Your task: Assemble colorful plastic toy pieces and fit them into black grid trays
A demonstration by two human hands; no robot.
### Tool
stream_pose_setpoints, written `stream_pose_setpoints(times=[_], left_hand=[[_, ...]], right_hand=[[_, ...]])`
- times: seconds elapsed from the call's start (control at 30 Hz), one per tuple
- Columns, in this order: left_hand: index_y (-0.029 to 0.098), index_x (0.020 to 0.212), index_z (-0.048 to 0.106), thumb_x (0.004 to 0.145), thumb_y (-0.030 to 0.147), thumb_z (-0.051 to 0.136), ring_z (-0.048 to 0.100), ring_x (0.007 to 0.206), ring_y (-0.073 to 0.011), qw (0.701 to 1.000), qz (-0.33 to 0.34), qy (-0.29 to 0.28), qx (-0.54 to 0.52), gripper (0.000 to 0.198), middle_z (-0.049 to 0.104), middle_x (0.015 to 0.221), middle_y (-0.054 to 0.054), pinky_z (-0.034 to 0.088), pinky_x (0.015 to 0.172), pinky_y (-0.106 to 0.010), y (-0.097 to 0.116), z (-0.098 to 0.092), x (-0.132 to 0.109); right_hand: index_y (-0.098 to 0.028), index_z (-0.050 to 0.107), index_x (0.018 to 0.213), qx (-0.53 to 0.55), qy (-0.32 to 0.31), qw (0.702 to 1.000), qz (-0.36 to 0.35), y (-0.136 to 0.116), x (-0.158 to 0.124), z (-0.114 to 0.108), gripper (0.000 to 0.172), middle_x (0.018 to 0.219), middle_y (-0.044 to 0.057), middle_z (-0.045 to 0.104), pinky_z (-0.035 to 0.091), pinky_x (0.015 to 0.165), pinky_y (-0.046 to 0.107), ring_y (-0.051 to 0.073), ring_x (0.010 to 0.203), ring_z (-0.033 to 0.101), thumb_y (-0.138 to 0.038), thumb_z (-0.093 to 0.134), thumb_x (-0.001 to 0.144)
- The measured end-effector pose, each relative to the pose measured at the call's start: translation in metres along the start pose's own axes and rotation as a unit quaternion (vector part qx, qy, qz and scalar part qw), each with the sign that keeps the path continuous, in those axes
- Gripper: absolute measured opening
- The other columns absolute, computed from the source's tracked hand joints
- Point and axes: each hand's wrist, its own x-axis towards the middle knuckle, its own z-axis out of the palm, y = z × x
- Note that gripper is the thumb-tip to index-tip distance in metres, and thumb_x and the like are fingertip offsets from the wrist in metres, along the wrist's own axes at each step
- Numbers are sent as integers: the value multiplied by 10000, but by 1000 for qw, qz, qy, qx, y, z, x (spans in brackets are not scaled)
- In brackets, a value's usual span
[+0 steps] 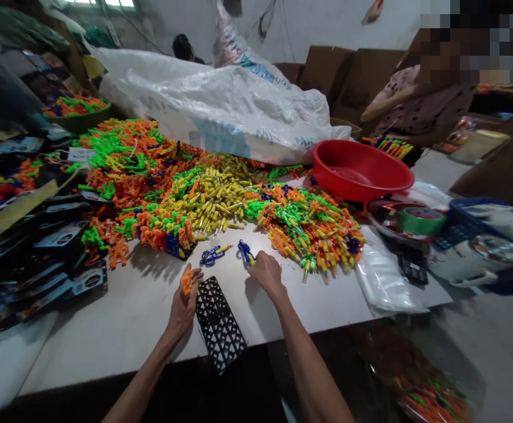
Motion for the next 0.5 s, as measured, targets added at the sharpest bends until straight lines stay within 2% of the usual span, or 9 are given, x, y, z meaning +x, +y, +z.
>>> stream_pose_setpoints(times=[0.03, 0.1, 0.17, 0.23, 0.33, 0.4, 0.47, 0.5], left_hand=[[205, 1363, 337, 890, 364, 392, 558, 1116, -183, 1000, -2, -2, -7, 502, 558, 1242, -116, 405, 985, -375, 0, 0, -2], [206, 1347, 367, 887, 375, 399, 536, 1150, -184, 1000, -5, -14, -18, 491, 539, 1276, -113, 386, 1009, -377, 0, 1, -3], [202, 1334, 391, 883, 389, 405, 514, 1178, -189, 999, -6, -28, -24, 488, 514, 1309, -116, 373, 1022, -382, 0, 0, -2], [201, 1346, 377, 880, 396, 410, 494, 1199, -192, 999, -5, -45, -28, 506, 494, 1333, -116, 355, 1037, -391, -1, -4, 0], [188, 1366, 355, 867, 417, 428, 479, 1214, -202, 994, 0, -104, -35, 553, 489, 1341, -123, 326, 1059, -410, -1, -15, 8], [177, 1344, 402, 848, 444, 452, 462, 1230, -220, 985, 3, -171, -36, 566, 498, 1335, -129, 305, 1073, -422, 0, -25, 14], [172, 1306, 461, 831, 461, 478, 437, 1252, -236, 974, 0, -222, -35, 556, 499, 1336, -127, 281, 1088, -428, 3, -33, 17], [171, 1295, 474, 828, 464, 483, 429, 1258, -240, 973, -5, -230, -38, 552, 499, 1337, -124, 272, 1092, -430, 5, -36, 17]], right_hand=[[-152, 555, 762, 94, -44, 995, -2, 0, -4, 3, 145, 656, 47, 604, 372, 510, 250, 170, 576, 567, -119, 558, 621], [-168, 539, 737, 236, -128, 963, -18, -5, -17, 17, 137, 535, -25, 532, 327, 423, 223, 117, 428, 475, -143, 552, 604], [-174, 541, 741, 279, -172, 944, -31, -15, -32, 38, 158, 500, -52, 508, 320, 394, 211, 100, 380, 441, -139, 542, 587], [-174, 551, 743, 261, -170, 950, -36, -27, -44, 60, 184, 508, -45, 529, 337, 406, 207, 106, 398, 470, -126, 545, 566], [-174, 569, 794, 184, -106, 975, -63, -39, -48, 76, 212, 620, 7, 608, 363, 466, 213, 137, 518, 544, -147, 551, 584], [-175, 581, 845, 138, -78, 983, -88, -42, -45, 77, 240, 699, 32, 636, 370, 498, 221, 158, 595, 567, -178, 553, 607], [-174, 587, 859, 132, -93, 982, -101, -41, -39, 72, 259, 688, 25, 630, 373, 502, 222, 161, 597, 565, -182, 556, 602], [-174, 590, 851, 146, -113, 977, -105, -40, -36, 70, 258, 662, 11, 619, 374, 497, 220, 153, 573, 556, -174, 551, 596]])
